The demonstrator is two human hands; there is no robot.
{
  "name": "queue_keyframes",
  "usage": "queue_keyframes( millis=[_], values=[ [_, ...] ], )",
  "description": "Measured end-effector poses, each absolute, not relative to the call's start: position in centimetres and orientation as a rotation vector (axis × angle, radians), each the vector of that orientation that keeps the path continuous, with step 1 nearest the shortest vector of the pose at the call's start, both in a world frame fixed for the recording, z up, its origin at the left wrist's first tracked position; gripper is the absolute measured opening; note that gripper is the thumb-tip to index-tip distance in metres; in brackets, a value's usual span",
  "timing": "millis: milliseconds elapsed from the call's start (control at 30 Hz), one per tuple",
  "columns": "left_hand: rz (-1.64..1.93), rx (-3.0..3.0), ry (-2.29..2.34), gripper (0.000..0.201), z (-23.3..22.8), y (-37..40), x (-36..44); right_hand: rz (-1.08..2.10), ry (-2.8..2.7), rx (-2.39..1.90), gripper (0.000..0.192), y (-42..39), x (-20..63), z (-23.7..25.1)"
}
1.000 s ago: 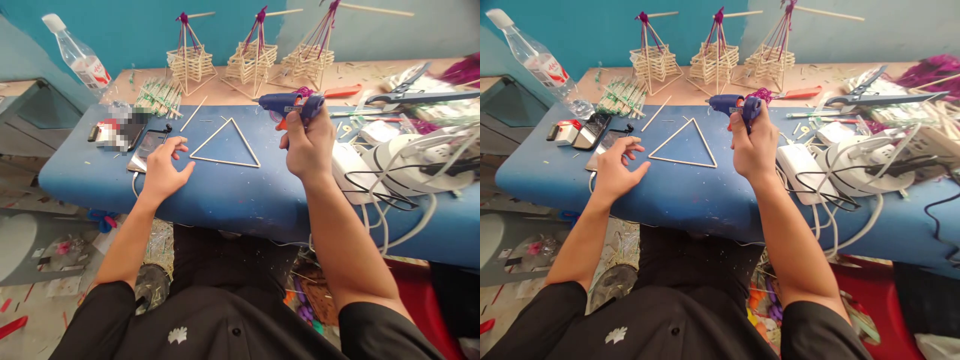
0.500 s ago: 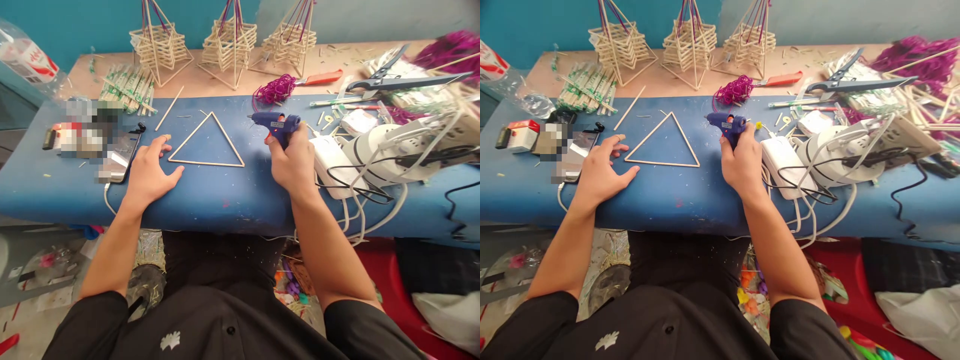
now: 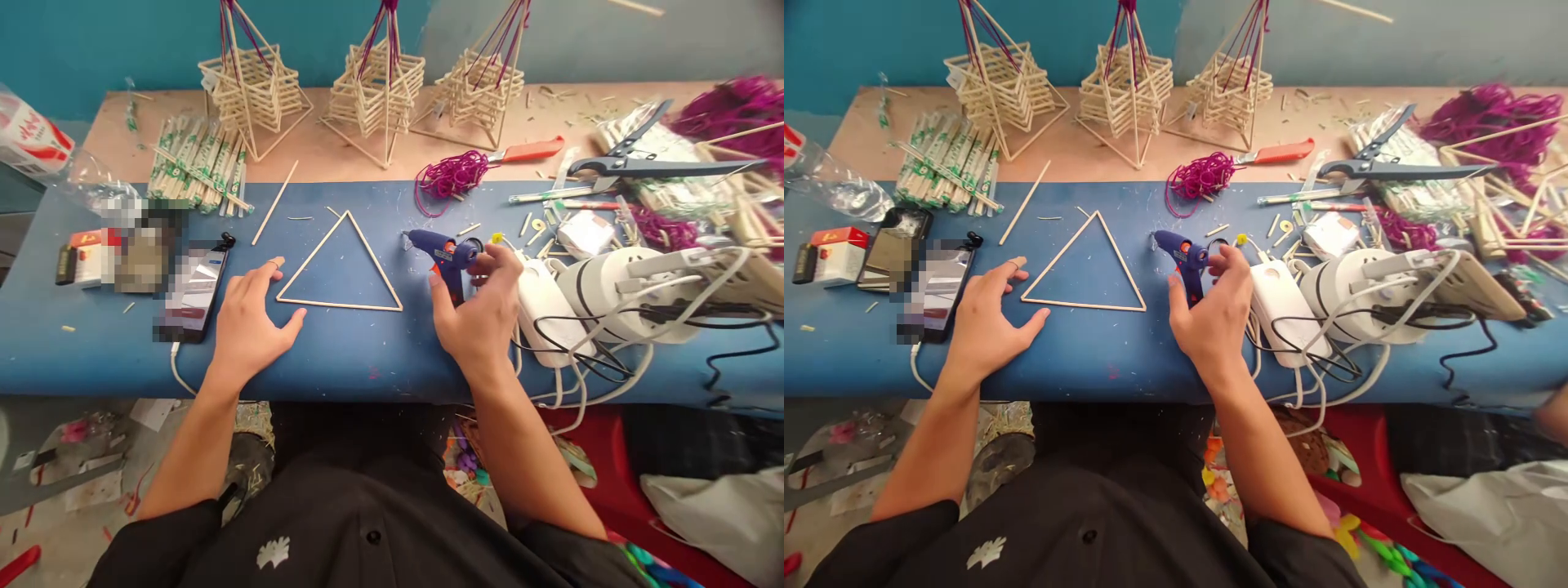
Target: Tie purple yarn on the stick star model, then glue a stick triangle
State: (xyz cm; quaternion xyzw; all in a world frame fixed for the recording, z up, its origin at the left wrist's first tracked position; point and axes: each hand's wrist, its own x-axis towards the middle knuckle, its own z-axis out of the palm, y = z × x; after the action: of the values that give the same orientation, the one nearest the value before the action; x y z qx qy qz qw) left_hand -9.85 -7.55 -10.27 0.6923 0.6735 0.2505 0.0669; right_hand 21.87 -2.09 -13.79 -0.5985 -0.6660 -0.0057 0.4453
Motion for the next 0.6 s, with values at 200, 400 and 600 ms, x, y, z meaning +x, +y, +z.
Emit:
queue_keyframes(
  millis=[200, 400, 600],
  values=[
    [0.825, 1.966, 2.027, 0.076, -10.0, -7.1, -9.6, -0.302, -1.818, -1.082, 0.043, -4.9, 20.8, -12.2],
    [0.773, 1.936, 2.014, 0.072, -9.5, -6.8, -9.3, 0.233, -2.031, -1.407, 0.037, -5.0, 18.7, -11.7],
    [0.781, 1.887, 2.047, 0.069, -9.4, -6.6, -9.0, 0.288, -2.038, -1.494, 0.031, -4.6, 18.8, -11.9]
  ],
)
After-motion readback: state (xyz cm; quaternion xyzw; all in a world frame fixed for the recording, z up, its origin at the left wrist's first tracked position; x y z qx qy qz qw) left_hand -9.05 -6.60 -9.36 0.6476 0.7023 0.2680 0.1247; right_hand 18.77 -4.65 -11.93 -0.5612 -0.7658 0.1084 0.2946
